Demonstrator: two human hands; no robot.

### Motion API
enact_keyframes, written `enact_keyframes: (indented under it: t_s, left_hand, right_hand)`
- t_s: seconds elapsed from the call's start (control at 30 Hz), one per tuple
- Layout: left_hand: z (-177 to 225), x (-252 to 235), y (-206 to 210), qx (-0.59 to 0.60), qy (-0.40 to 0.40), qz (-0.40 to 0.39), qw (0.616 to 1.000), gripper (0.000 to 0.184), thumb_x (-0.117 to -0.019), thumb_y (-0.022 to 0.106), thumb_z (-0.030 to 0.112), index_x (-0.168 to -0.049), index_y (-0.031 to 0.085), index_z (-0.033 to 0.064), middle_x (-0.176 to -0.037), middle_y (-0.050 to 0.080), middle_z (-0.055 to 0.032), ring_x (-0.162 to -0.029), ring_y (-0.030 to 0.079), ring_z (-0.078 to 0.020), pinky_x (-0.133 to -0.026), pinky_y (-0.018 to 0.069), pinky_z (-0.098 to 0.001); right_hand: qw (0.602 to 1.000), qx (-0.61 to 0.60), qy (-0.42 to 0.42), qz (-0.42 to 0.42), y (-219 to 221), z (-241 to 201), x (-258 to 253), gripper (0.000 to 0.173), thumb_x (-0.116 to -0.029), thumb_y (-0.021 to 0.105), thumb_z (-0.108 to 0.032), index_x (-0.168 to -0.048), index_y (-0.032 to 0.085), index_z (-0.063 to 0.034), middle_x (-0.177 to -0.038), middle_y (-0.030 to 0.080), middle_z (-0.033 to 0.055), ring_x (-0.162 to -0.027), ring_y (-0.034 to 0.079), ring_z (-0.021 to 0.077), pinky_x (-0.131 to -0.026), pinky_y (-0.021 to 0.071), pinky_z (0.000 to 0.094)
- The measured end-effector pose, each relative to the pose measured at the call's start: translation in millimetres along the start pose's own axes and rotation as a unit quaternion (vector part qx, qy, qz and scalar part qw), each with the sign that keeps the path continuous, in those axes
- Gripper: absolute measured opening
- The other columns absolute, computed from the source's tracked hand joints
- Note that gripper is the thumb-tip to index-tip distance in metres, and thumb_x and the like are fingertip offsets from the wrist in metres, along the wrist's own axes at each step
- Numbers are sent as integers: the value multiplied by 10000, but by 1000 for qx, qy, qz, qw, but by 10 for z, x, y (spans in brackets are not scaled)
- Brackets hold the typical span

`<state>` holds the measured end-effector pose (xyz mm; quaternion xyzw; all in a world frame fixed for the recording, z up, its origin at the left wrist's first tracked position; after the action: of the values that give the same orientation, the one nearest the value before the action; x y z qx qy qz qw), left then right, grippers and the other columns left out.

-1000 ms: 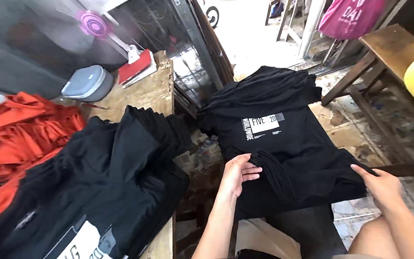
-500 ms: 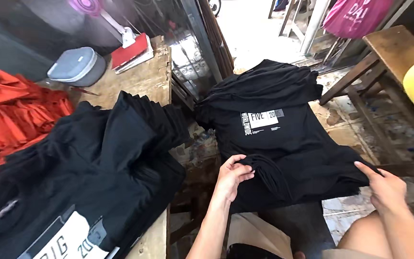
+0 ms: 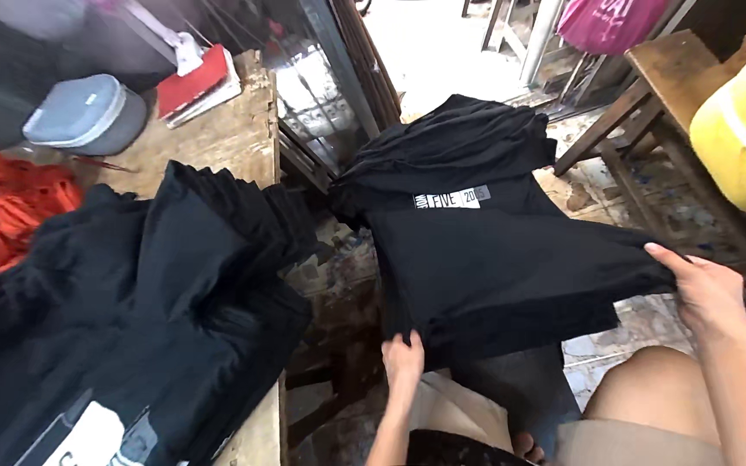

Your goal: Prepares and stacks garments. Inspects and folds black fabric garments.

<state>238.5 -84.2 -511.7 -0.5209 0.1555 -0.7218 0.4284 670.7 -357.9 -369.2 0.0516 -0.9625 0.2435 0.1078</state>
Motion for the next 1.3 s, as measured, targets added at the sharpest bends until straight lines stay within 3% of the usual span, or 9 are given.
enact_keyframes:
  t_s: [0.17, 0.47, 0.7, 0.83, 0.93, 1.0, 1.07, 1.2, 1.3]
  left_hand:
    - [-529, 152, 472, 307, -140, -97, 936, 378, -1042, 573, 229, -1316, 566, -31, -1082, 654, -237, -802, 676, -298, -674, 587, -436]
    - [-201, 500, -755, 539, -95, -308, 779, 225, -901, 527, 198, -829, 693, 65, -806, 713, -119, -702, 702, -202, -626, 598, -327]
    - [203, 409, -1224, 400, 25, -146, 904, 364, -1085, 464, 189, -1398, 493, 5, -1178, 691, -169, -1007, 715, -261, -844, 616, -438]
    - [438, 503, -855, 158, 71, -132, 976, 386, -1068, 542, 360, -1282, 572, 41, -885, 686, -85, -652, 648, -150, -572, 558, -302]
    - [674, 601, -934, -18, 183, -109, 977, 453, -1029, 542, 399, -1383, 579, 119, -1111, 716, -53, -919, 715, -141, -798, 610, -384]
    - [895, 690, -1113, 142, 266, -93, 949, 411, -1041, 529, 283, -1387, 560, 63, -1112, 726, -55, -912, 729, -131, -740, 637, -326]
    - [784, 522, -1115, 298, 236, -31, 925, 316, -1062, 493, 197, -1318, 576, 33, -1001, 718, -91, -761, 683, -152, -616, 575, -296]
    - [-79, -44, -252, 34, 73, -7, 997, 529, -1047, 560, 360, -1370, 583, -59, -1392, 557, -293, -1308, 551, -395, -1102, 444, -555]
    - [-607, -81, 362, 158, -63, -69, 983, 404, -1009, 642, 249, -1277, 584, -48, -1084, 666, -214, -864, 693, -264, -742, 600, -422]
  right_hand:
    - [950, 280, 35, -134, 70, 164, -56, 534, -909, 802, -304, -1221, 635, 97, -1216, 616, 366, -1172, 576, 510, -1000, 416, 690]
    - [984, -164, -18, -61, 217, 283, -27, 297, -1067, 548, -290, -1208, 634, -43, -1026, 691, 40, -899, 666, 85, -832, 575, 334]
    - [924, 348, 107, -116, 631, 1077, 135, 623, -882, 770, -518, -1175, 723, 30, -1379, 571, 297, -1331, 514, 452, -1099, 410, 607]
    - [925, 359, 107, -59, 309, 743, 179, 536, -923, 749, -456, -1150, 724, 30, -1202, 672, 311, -1190, 623, 474, -999, 466, 652]
    - [958, 279, 67, 6, 73, 443, 146, 543, -912, 781, -408, -1153, 706, 74, -1192, 647, 363, -1194, 590, 525, -1011, 419, 691]
    - [975, 214, 38, 44, -25, 276, 96, 559, -904, 799, -375, -1182, 682, 96, -1217, 630, 379, -1219, 568, 540, -1038, 394, 697]
    - [986, 151, 14, 70, -68, 161, 25, 550, -903, 802, -349, -1188, 672, 103, -1231, 628, 364, -1214, 575, 504, -1040, 396, 673]
    - [993, 89, -68, 32, 5, -292, 0, 456, -916, 791, -299, -1153, 682, 74, -1257, 634, 286, -1196, 587, 391, -1029, 420, 606]
    - [974, 211, -56, -66, 149, -340, -17, 539, -850, 860, -262, -1211, 652, 80, -1282, 596, 344, -1231, 558, 494, -1029, 420, 686]
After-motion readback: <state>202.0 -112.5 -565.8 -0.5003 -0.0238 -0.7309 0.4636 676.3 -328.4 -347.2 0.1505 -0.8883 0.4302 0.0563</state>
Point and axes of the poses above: each hand's wrist, its own x-axis away from the middle knuckle, its own y-axis out of the palm, z = x × y, the point moved 9 cm from there along -x, towards the middle knuckle
